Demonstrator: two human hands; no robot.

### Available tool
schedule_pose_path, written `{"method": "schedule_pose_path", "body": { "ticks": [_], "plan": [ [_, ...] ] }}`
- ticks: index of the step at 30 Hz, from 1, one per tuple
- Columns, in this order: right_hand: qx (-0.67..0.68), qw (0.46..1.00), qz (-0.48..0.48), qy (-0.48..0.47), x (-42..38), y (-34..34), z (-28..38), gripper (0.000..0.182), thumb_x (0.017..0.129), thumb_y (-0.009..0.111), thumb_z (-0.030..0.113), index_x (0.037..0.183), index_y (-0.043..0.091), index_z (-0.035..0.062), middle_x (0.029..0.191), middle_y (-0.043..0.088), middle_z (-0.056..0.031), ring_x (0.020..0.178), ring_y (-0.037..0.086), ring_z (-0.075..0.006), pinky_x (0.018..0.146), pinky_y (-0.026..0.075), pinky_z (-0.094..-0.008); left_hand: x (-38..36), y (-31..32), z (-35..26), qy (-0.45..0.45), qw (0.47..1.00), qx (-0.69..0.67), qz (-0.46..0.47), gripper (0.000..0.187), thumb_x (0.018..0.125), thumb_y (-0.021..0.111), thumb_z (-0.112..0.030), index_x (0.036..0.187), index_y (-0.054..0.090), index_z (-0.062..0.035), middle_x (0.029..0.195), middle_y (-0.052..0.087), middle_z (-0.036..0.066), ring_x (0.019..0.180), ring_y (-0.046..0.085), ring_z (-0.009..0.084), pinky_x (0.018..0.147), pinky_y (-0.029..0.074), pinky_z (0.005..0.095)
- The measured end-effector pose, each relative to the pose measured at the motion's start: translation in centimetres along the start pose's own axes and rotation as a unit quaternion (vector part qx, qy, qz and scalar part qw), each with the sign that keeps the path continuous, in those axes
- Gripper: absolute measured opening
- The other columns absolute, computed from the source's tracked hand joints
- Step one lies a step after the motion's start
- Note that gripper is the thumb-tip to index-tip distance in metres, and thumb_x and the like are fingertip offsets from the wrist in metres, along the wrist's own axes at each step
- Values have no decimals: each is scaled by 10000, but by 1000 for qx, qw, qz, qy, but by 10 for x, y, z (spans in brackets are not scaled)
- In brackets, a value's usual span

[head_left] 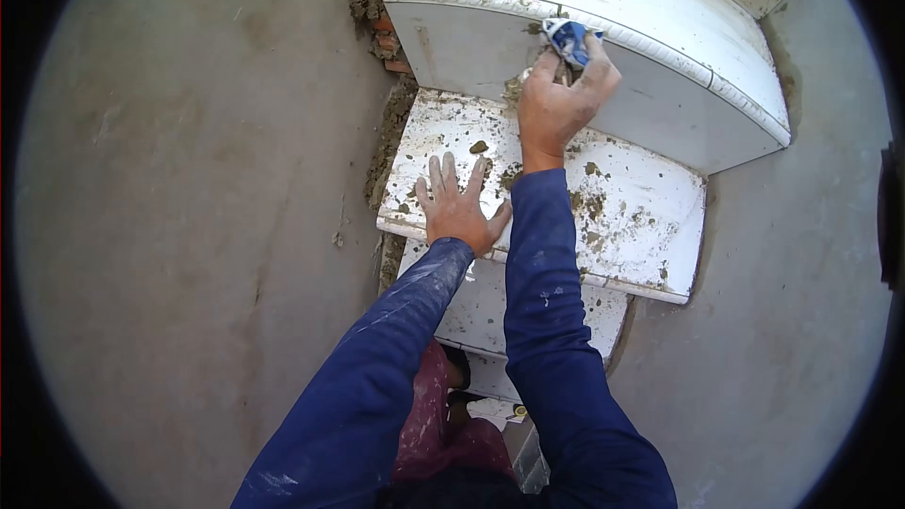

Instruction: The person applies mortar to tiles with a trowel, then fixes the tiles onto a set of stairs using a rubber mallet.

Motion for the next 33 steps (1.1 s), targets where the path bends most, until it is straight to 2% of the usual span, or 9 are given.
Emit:
{"method": "schedule_pose_path", "body": {
  "ticks": [3,7,11,18,23,24,27,30,33],
  "plan": [
    [21,999,2,34,-8,14,4,398,805,703,9,1188,612,66,1122,508,-137,1016,607,-261,853,541,-354,0,4,2,1,1000,20,-1,831,874,556,-657,1567,336,-255,1624,200,237,1529,58,416,1194,44,633],
    [-9,988,137,-76,-27,50,34,498,795,681,1,1273,596,112,1097,486,-129,962,608,-297,843,548,-414,6,8,6,14,999,47,13,849,871,550,-674,1574,320,-256,1627,194,241,1530,56,417,1192,37,634],
    [6,1000,10,13,5,-11,-8,520,787,715,2,1280,592,109,1103,490,-149,1032,581,-305,889,509,-413,-1,-2,0,7,999,-26,-27,833,876,569,-646,1552,368,-202,1596,229,268,1520,97,411,1184,68,629],
    [-31,992,119,-12,-33,-12,-10,513,807,710,10,1299,574,66,1107,520,-176,1038,567,-323,913,482,-421,-3,-3,2,16,999,-26,-30,834,884,549,-669,1540,394,-178,1594,227,274,1514,99,431,1179,54,645],
    [-78,970,206,105,-66,-65,-74,482,842,709,59,1297,562,3,1140,566,-194,1044,606,-311,926,493,-407,4,7,6,17,996,-70,-46,755,908,539,-639,1515,434,-201,1576,259,277,1504,122,435,1170,65,651],
    [-92,961,223,135,-71,-73,-94,479,853,708,73,1299,557,-13,1156,576,-200,1051,615,-306,930,496,-402,15,-3,11,-9,991,-130,-25,644,930,551,-585,1438,527,-189,1517,364,258,1463,234,411,1173,124,601],
    [48,933,221,280,-91,-89,-131,521,884,705,153,1326,533,-62,1221,597,-218,1109,625,-282,953,505,-385,67,-100,20,70,944,-223,-234,368,898,698,-321,1230,669,-164,1285,569,75,1259,464,280,1089,301,470],
    [-41,956,238,168,-94,-85,-129,465,898,691,131,1304,562,-54,1191,631,-211,1084,639,-279,948,512,-374,111,-202,9,175,872,-148,-432,299,881,742,-318,1150,727,-187,1199,632,19,1204,520,233,1077,333,446],
    [-4,955,231,185,-93,-86,-125,477,890,698,143,1306,565,-48,1200,628,-213,1090,638,-290,956,508,-381,151,-221,3,286,875,-43,-388,258,857,756,-338,1073,764,-197,1062,687,-26,1098,597,199,1021,421,415]
  ]
}}
Point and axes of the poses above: each hand's wrist, its own x-axis towards the middle knuckle, its own y-axis out of the palm, z = x × y, the point moved 6 cm from there along x, towards the middle knuckle
